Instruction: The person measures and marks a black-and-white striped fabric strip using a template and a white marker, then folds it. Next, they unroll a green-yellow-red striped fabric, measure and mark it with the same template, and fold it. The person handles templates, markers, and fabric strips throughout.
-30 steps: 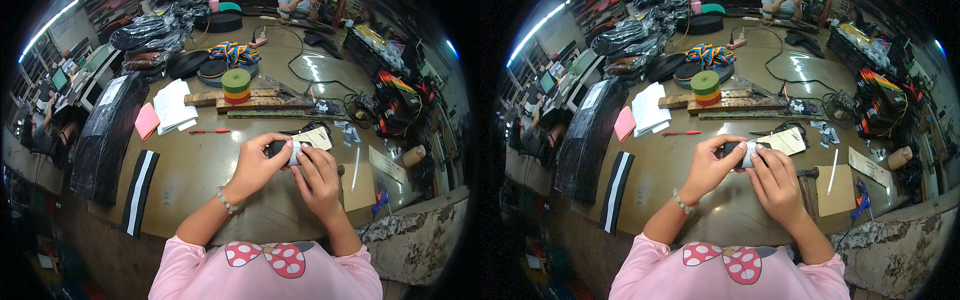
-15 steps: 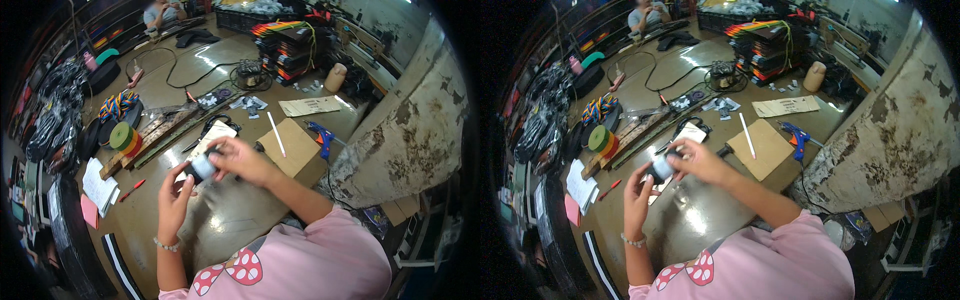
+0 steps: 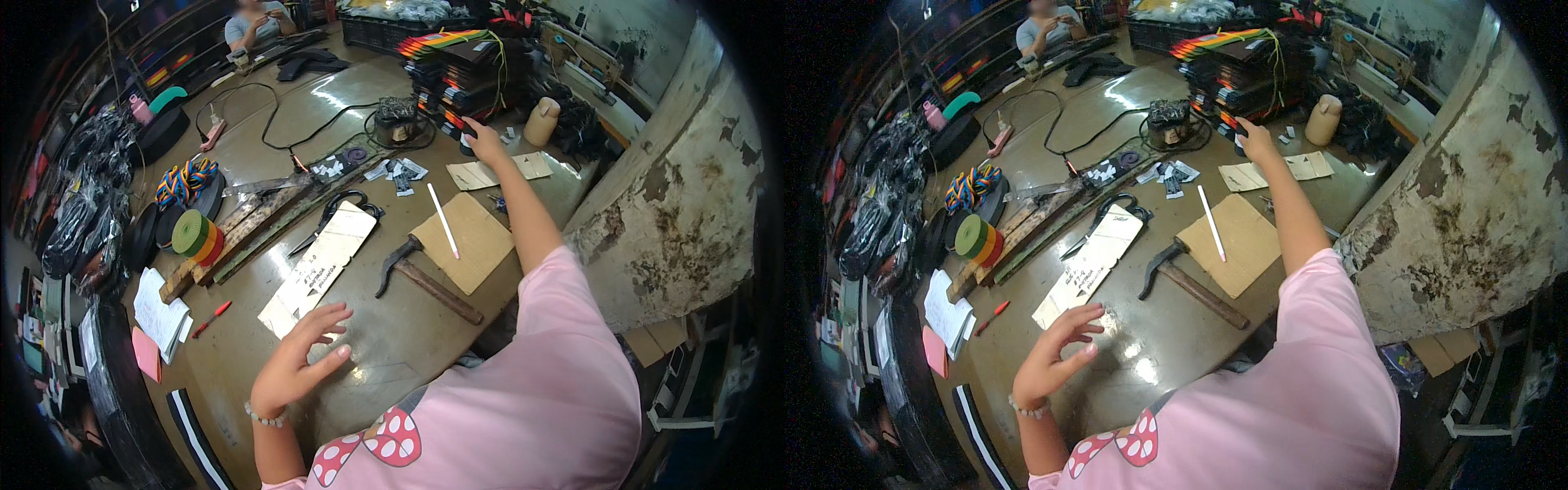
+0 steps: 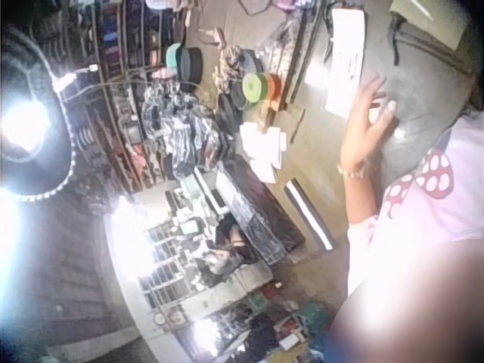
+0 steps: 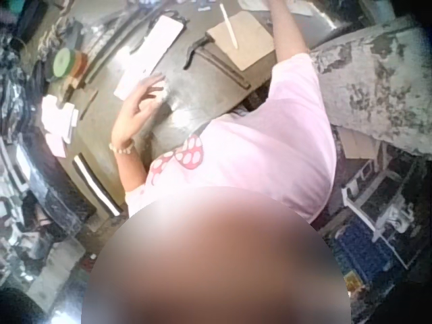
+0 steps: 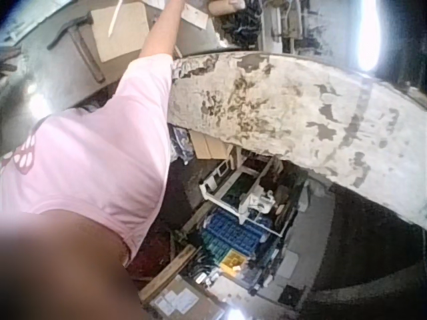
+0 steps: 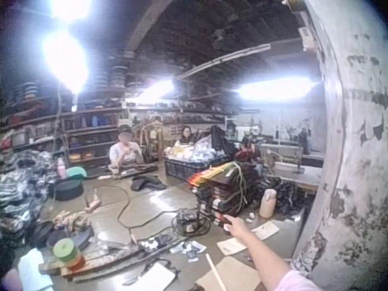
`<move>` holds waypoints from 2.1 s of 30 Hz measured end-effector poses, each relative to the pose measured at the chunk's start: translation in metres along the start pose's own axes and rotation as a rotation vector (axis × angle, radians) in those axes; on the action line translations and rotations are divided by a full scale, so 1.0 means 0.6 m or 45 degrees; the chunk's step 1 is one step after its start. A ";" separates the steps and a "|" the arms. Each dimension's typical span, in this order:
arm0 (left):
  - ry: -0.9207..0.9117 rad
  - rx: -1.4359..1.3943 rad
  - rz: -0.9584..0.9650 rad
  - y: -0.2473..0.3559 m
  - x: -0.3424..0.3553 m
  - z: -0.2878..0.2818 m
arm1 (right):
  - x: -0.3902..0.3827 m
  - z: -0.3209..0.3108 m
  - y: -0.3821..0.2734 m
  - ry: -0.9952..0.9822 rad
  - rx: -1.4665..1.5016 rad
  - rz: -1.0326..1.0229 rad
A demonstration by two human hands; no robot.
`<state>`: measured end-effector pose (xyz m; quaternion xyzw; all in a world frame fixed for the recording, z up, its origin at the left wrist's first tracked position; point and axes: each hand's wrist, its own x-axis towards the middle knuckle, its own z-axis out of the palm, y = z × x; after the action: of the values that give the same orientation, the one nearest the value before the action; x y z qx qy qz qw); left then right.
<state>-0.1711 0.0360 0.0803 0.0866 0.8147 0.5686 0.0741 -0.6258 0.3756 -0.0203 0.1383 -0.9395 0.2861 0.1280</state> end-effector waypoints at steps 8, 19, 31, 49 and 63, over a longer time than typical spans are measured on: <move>0.236 -0.096 -0.292 -0.035 -0.119 -0.015 | -0.127 -0.214 -0.257 0.342 0.577 -0.301; 0.580 -0.010 -0.398 -0.082 -0.120 0.054 | -0.417 -0.403 -0.453 -0.830 1.660 -1.630; 0.831 0.911 -0.325 -0.151 -0.039 0.004 | -0.423 -0.388 -0.453 -0.978 1.567 -1.431; 0.936 0.839 -0.370 -0.173 -0.155 0.021 | -0.408 -0.215 -0.460 -0.830 1.436 -0.639; 1.255 0.476 -0.017 -0.170 -0.159 0.016 | -0.333 0.042 -0.393 -0.966 0.959 -0.055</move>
<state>-0.0820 -0.0110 -0.0166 -0.1847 0.8409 0.3863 -0.3310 -0.3655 0.2103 0.0137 0.2876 -0.7489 0.5309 -0.2731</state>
